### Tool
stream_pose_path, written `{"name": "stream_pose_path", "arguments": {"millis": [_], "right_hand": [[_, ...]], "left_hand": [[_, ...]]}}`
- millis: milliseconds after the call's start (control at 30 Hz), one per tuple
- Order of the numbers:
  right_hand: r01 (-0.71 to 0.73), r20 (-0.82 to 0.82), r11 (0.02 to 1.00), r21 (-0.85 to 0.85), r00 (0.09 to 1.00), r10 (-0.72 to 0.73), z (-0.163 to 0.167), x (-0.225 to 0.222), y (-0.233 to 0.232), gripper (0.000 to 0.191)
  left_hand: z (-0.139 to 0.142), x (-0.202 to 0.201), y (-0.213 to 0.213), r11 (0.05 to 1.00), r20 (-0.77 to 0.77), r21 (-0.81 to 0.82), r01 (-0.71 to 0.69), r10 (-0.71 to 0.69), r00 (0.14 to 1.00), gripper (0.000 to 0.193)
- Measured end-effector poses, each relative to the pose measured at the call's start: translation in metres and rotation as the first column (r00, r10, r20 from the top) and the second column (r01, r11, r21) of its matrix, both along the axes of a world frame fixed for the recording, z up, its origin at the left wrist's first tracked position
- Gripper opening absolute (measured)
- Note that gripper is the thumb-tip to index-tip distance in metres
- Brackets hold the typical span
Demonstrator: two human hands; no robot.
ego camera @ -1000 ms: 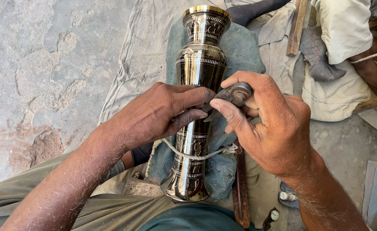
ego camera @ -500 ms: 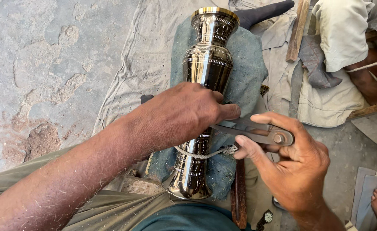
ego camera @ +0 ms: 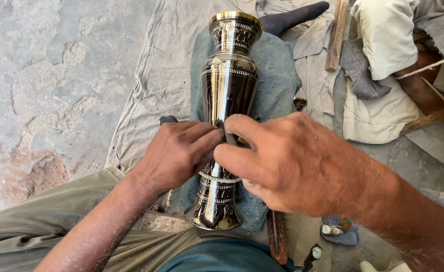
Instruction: The person holds a silver metal vase secured with a rope and uses a chisel and hammer to engrave decorative patterns on its surface. The person repeatedly strikes the chisel with the hammer to create intricate designs.
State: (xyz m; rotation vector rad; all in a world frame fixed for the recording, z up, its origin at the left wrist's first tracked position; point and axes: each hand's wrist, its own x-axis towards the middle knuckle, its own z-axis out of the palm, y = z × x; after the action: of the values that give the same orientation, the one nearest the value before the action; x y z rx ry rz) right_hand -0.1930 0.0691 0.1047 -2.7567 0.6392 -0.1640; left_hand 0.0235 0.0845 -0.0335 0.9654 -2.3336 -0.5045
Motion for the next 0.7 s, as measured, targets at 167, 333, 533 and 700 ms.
{"name": "stream_pose_path", "arguments": {"millis": [167,333,533,700], "right_hand": [[0.024,0.078,0.985,0.169,0.996,-0.037,0.003,-0.009,-0.027,0.012],[0.155,-0.281,0.970,0.187,0.955,-0.098,0.028,0.026,-0.053,0.012],[0.034,-0.044,0.957,0.287,0.999,-0.023,0.009,0.035,-0.062,0.019],[0.211,0.088,0.939,0.274,0.966,-0.242,0.007,0.024,-0.050,0.033]], "left_hand": [[0.022,0.006,-0.004,0.992,-0.283,0.103,-0.074,0.101,0.954,0.028],[0.038,0.001,-0.002,0.907,-0.297,0.394,-0.148,0.278,0.914,0.058],[0.038,-0.001,0.003,0.815,-0.210,0.531,-0.233,0.393,0.895,0.057],[0.050,-0.005,-0.018,0.919,-0.107,0.329,-0.217,0.265,0.958,0.048]]}}
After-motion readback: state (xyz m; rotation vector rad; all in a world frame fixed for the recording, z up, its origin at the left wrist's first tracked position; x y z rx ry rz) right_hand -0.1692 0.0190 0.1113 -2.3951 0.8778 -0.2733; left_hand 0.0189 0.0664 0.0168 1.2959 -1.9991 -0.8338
